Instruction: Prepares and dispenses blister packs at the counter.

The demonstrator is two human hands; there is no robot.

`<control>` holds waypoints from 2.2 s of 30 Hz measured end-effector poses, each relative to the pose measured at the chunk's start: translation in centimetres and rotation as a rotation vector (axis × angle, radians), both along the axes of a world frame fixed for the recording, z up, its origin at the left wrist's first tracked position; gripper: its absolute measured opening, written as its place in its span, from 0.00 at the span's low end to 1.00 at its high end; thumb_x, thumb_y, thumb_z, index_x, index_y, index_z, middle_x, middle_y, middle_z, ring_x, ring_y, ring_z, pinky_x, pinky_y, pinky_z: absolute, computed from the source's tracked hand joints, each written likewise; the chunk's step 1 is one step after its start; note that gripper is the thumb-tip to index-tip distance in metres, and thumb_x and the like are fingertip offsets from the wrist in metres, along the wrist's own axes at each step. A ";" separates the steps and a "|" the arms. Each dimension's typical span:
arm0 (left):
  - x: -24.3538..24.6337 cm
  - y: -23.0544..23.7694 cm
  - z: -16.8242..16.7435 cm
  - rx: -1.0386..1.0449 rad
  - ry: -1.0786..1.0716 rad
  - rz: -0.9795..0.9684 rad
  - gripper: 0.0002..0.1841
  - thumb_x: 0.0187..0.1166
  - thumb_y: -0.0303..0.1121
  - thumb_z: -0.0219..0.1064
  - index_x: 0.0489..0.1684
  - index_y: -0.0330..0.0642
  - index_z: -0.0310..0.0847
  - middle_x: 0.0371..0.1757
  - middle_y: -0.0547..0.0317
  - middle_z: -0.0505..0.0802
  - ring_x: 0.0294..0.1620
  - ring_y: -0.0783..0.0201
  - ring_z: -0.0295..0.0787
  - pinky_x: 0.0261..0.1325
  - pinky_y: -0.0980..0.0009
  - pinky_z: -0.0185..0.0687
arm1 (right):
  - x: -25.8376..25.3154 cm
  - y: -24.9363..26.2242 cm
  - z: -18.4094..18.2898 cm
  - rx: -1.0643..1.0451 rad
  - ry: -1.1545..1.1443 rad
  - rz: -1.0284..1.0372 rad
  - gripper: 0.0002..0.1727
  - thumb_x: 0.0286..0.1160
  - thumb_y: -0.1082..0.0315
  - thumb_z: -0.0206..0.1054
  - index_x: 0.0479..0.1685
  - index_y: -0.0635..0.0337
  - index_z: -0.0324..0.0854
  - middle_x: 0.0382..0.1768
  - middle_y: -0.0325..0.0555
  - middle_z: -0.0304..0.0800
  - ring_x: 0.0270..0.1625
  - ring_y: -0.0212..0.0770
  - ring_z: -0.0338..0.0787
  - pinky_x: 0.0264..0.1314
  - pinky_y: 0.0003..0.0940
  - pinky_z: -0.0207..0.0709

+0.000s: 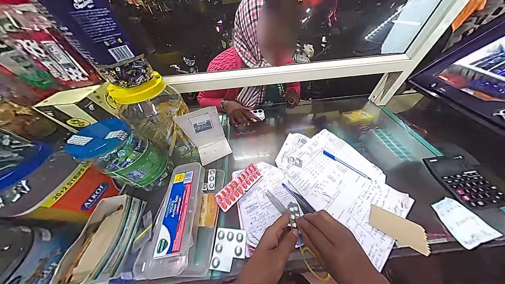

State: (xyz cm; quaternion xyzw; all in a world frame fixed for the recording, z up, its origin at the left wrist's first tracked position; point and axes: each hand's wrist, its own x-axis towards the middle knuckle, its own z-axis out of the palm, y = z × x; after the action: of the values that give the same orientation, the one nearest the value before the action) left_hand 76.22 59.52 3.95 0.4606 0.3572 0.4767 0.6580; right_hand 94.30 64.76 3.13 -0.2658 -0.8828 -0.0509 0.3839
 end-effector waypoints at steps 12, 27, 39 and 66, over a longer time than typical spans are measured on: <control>-1.1 0.6 0.4 0.108 0.201 0.027 0.24 0.88 0.25 0.52 0.82 0.21 0.62 0.74 0.40 0.81 0.69 0.69 0.84 0.73 0.73 0.79 | -0.8 1.1 -0.1 0.051 0.010 0.015 0.07 0.81 0.67 0.64 0.41 0.57 0.88 0.31 0.43 0.88 0.36 0.39 0.84 0.40 0.23 0.78; -0.2 1.3 1.1 0.384 0.487 0.093 0.28 0.90 0.27 0.48 0.84 0.14 0.53 0.59 0.30 0.78 0.55 0.59 0.79 0.60 0.73 0.77 | -0.9 1.3 0.8 -0.106 0.212 0.028 0.06 0.82 0.67 0.66 0.44 0.58 0.87 0.38 0.43 0.91 0.42 0.31 0.86 0.48 0.14 0.77; 0.3 1.4 0.7 0.286 0.430 0.080 0.27 0.91 0.28 0.45 0.85 0.16 0.54 0.62 0.28 0.78 0.60 0.55 0.79 0.66 0.66 0.77 | -0.5 1.3 0.9 -0.055 0.098 0.004 0.06 0.83 0.67 0.64 0.44 0.58 0.86 0.37 0.45 0.91 0.43 0.37 0.87 0.51 0.18 0.78; 2.6 0.9 2.6 0.555 0.825 0.041 0.22 0.78 0.19 0.64 0.71 0.18 0.75 0.51 0.28 0.87 0.49 0.42 0.89 0.56 0.60 0.86 | 6.2 7.0 0.8 -1.064 0.466 0.806 0.08 0.83 0.59 0.66 0.43 0.53 0.81 0.41 0.32 0.92 0.43 0.18 0.89 0.43 0.12 0.80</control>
State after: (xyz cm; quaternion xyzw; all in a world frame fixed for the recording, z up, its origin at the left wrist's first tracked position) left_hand 78.81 60.45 6.59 0.7615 0.4567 0.3444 0.3048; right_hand 100.51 71.78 3.90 -0.0737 -0.7124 0.5917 0.3700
